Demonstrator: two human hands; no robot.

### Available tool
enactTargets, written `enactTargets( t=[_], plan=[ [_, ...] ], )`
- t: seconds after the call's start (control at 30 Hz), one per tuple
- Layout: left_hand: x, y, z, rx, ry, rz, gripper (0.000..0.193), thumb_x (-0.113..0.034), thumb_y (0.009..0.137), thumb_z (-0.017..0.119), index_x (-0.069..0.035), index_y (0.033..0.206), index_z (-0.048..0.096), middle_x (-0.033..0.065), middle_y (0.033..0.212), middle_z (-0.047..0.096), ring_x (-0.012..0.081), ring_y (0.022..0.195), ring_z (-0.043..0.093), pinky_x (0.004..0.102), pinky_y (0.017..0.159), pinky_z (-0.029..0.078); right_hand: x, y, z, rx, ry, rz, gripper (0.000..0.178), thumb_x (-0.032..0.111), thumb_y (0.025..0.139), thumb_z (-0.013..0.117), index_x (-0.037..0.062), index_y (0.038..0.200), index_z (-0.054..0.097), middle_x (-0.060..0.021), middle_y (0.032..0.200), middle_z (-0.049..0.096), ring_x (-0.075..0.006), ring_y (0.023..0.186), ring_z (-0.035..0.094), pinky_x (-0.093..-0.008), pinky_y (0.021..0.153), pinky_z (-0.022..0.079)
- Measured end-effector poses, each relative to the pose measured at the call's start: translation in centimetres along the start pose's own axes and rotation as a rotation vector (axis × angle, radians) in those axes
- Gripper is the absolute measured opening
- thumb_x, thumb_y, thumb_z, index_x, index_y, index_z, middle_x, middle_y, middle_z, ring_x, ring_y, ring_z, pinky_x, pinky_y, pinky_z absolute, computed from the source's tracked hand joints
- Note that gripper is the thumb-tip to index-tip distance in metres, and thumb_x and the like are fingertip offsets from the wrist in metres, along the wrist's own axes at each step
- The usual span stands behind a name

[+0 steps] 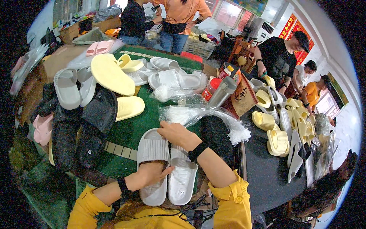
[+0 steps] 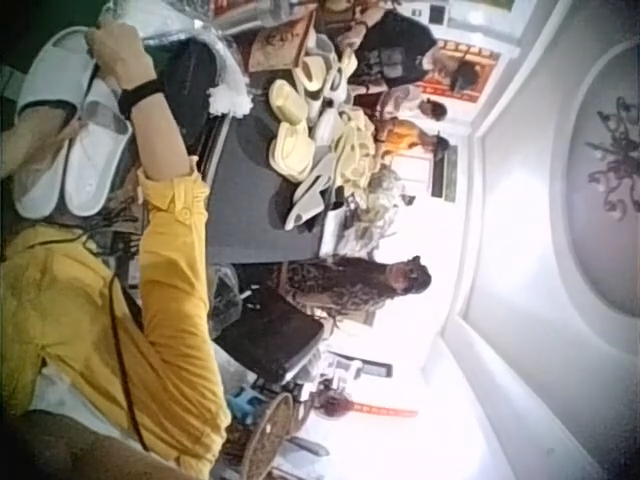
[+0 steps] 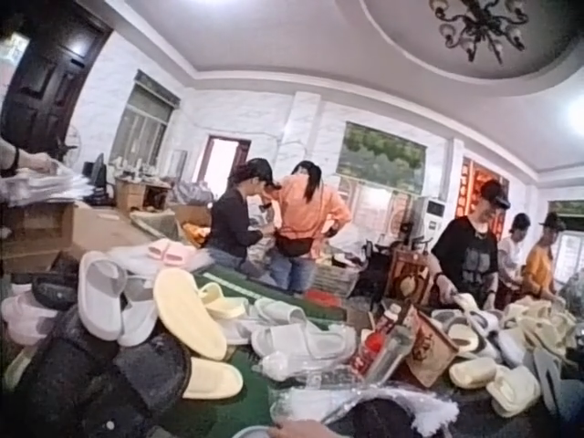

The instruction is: The recorder is seen inspecting and cleaning various pairs of sandals or slippers on a production table, using a thin thread or fishing line to trim excess material.

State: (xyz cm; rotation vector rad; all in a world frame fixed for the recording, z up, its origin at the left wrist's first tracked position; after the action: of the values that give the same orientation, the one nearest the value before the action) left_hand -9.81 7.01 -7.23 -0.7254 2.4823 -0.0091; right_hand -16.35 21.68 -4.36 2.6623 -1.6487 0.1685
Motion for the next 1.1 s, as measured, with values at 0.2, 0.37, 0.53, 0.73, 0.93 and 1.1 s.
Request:
enactTargets(
  t=[0.2,0.37,0.53,0.73,0.93,1.1],
  plan=[
    [-2.0,-4.8,-2.2,-0.464,-0.008,0.335,0.039,-0.035,0.089,0.065,0.001,0.102,0.064,0.0173,0.096,0.067,0.0338,0.086,0.067,0.0418,0.074,0.055,-0.9,-2.4,-2.0,-0.212,0.219,0.162,0.012,0.010,0.089,0.056,-0.0005,0.094,0.053,-0.0203,0.088,0.062,-0.0401,0.081,0.062,-0.0467,0.071,0.049],
    [0.0,-4.8,-6.0,-0.703,-0.209,0.404,0.023,-0.009,0.086,0.065,0.000,0.106,0.064,0.0158,0.102,0.066,0.0322,0.087,0.066,0.0373,0.076,0.054,1.4,-4.7,-3.8,-0.310,0.375,0.193,0.012,0.008,0.087,0.060,-0.0013,0.092,0.054,-0.0197,0.080,0.063,-0.0379,0.077,0.063,-0.0430,0.069,0.050],
    [2.4,1.3,-7.3,-0.592,-0.630,0.203,0.015,-0.004,0.089,0.061,0.003,0.102,0.063,0.0151,0.092,0.068,0.0227,0.080,0.068,0.0326,0.073,0.054,3.4,-5.4,-4.6,-0.487,0.538,0.252,0.014,0.006,0.085,0.063,-0.0035,0.092,0.057,-0.0168,0.073,0.062,-0.0269,0.065,0.063,-0.0355,0.062,0.050],
    [3.9,3.7,-5.7,-0.434,-0.810,0.130,0.012,-0.006,0.092,0.062,0.003,0.100,0.062,0.0073,0.086,0.067,0.0113,0.077,0.065,0.0270,0.071,0.052,3.5,-5.9,-3.1,-0.598,0.753,0.275,0.022,0.002,0.084,0.064,-0.0004,0.106,0.059,-0.0150,0.094,0.067,-0.0233,0.084,0.068,-0.0348,0.073,0.054],
    [5.0,4.5,-4.4,-0.379,-1.116,0.124,0.009,-0.008,0.097,0.059,0.001,0.100,0.060,0.0034,0.085,0.063,0.0094,0.076,0.058,0.0239,0.070,0.049,2.7,-6.3,-2.0,-0.797,0.947,0.298,0.026,-0.001,0.086,0.064,0.0008,0.112,0.065,-0.0134,0.115,0.066,-0.0205,0.090,0.068,-0.0293,0.076,0.054],
    [5.0,4.8,-4.1,-0.332,-1.186,0.152,0.010,-0.009,0.097,0.059,0.000,0.101,0.061,0.0033,0.086,0.063,0.0081,0.076,0.058,0.0236,0.070,0.048,2.9,-6.3,-1.9,-0.848,0.756,0.398,0.013,0.003,0.087,0.066,0.0010,0.100,0.071,-0.0114,0.115,0.068,-0.0187,0.088,0.068,-0.0286,0.074,0.054]
  ],
)
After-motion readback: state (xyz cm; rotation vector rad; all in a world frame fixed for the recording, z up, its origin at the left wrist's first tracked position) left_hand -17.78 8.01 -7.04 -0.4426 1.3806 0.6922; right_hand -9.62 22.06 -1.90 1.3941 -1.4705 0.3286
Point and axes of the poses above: each hand's wrist, its own y-axis towards the middle knuckle, its own z-axis out of the palm, x = y × z, the point moved 4 cm from there along y, towards the middle knuckle
